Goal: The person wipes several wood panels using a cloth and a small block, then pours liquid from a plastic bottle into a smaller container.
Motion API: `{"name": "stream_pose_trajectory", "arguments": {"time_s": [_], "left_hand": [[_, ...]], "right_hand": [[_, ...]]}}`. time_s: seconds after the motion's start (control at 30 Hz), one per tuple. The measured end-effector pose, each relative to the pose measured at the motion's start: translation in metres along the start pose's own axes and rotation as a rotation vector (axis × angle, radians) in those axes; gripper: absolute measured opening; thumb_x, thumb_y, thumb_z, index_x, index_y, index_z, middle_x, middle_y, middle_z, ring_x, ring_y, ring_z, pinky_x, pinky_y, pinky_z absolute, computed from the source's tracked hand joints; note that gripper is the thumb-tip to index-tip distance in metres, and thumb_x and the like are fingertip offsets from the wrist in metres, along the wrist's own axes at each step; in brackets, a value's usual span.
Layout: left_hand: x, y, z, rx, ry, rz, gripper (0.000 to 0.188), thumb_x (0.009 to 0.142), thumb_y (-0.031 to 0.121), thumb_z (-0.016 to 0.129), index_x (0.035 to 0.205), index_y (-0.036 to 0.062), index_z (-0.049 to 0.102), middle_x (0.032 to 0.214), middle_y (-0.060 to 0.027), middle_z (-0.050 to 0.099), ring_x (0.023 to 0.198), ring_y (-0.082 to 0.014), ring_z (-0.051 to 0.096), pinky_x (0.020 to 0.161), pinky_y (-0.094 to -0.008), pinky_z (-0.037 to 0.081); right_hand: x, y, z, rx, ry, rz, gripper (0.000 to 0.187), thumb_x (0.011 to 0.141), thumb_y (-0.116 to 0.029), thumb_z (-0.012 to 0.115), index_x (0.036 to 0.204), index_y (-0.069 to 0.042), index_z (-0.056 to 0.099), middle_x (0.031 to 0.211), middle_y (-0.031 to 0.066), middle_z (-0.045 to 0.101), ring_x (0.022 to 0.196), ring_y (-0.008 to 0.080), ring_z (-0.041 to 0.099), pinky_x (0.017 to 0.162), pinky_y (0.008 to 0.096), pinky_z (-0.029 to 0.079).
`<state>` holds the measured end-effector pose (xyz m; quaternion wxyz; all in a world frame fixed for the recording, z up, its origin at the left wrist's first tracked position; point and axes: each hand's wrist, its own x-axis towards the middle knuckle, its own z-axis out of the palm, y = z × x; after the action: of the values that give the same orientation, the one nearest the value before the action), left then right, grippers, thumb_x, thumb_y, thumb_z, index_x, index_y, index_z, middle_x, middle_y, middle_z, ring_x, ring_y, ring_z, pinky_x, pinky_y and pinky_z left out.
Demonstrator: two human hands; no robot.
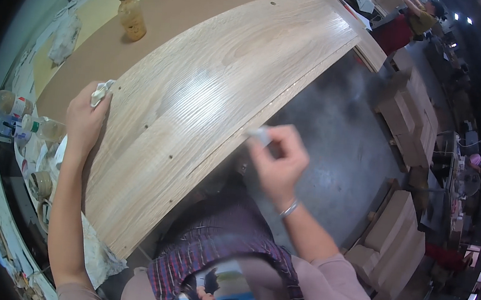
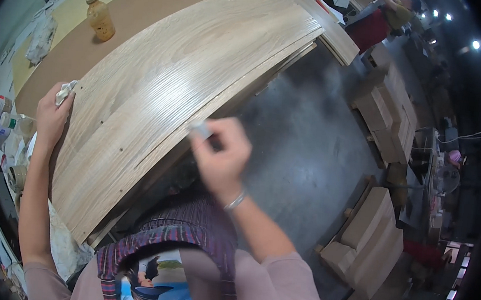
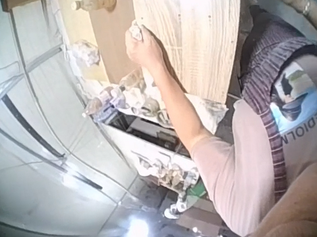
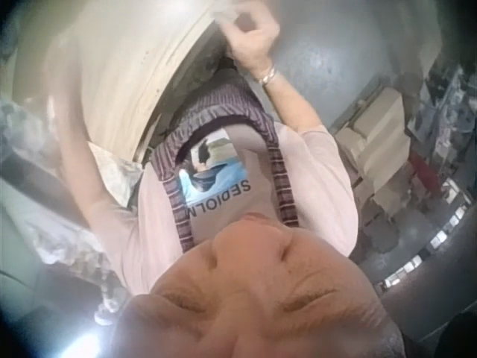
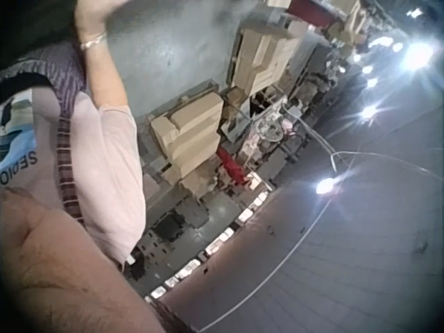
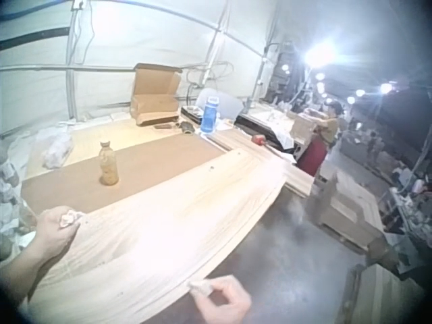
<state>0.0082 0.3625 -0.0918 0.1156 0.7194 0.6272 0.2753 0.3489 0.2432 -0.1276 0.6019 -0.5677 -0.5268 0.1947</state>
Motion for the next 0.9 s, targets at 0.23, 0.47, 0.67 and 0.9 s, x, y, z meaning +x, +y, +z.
{"name": "stream_pose_trajectory", "arguments": {"time_s": [0.23, 0.47, 0.67, 0.9], "left_hand": [[-0.004, -0.004, -0.004, 0.056, 0.04, 0.052, 0.028, 0.092, 0.033, 0.061, 0.102, 0.0067, 0.066, 0.089, -0.0205, 0.068, 0.087, -0.041, 0.064, 0.074, -0.045, 0.049], [-0.005, -0.008, 0.0, 0.111, 0.038, 0.027, 0.033, 0.092, 0.038, 0.058, 0.104, 0.0093, 0.067, 0.097, -0.0188, 0.07, 0.093, -0.041, 0.065, 0.078, -0.0487, 0.05], [-0.002, -0.007, 0.002, 0.133, 0.051, 0.039, 0.033, 0.092, 0.038, 0.056, 0.109, 0.013, 0.069, 0.103, -0.0153, 0.073, 0.099, -0.0376, 0.067, 0.085, -0.0475, 0.052], [-0.003, -0.01, 0.0, 0.17, 0.033, 0.024, 0.036, 0.093, 0.039, 0.054, 0.11, 0.0112, 0.068, 0.103, -0.0149, 0.073, 0.099, -0.0362, 0.068, 0.086, -0.0485, 0.053]], "right_hand": [[-0.068, -0.042, 0.028, 0.013, -0.065, -0.032, 0.015, 0.076, -0.001, 0.079, 0.087, -0.003, 0.069, 0.082, 0.0085, 0.066, 0.073, 0.0192, 0.065, 0.067, 0.0301, 0.052], [-0.108, -0.064, 0.051, -0.013, -0.184, -0.157, 0.021, 0.076, 0.002, 0.08, 0.092, -0.001, 0.067, 0.084, 0.0069, 0.066, 0.078, 0.0151, 0.064, 0.069, 0.0261, 0.051], [-0.162, -0.1, 0.085, 0.221, -0.431, -0.216, 0.027, 0.07, 0.002, 0.084, 0.091, -0.002, 0.068, 0.081, 0.0107, 0.066, 0.068, 0.0203, 0.064, 0.059, 0.0293, 0.05], [-0.18, -0.114, 0.108, 0.226, -0.498, -0.395, 0.028, 0.069, 0.0, 0.083, 0.094, -0.001, 0.069, 0.078, 0.0103, 0.063, 0.064, 0.0237, 0.062, 0.054, 0.0329, 0.049]]}}
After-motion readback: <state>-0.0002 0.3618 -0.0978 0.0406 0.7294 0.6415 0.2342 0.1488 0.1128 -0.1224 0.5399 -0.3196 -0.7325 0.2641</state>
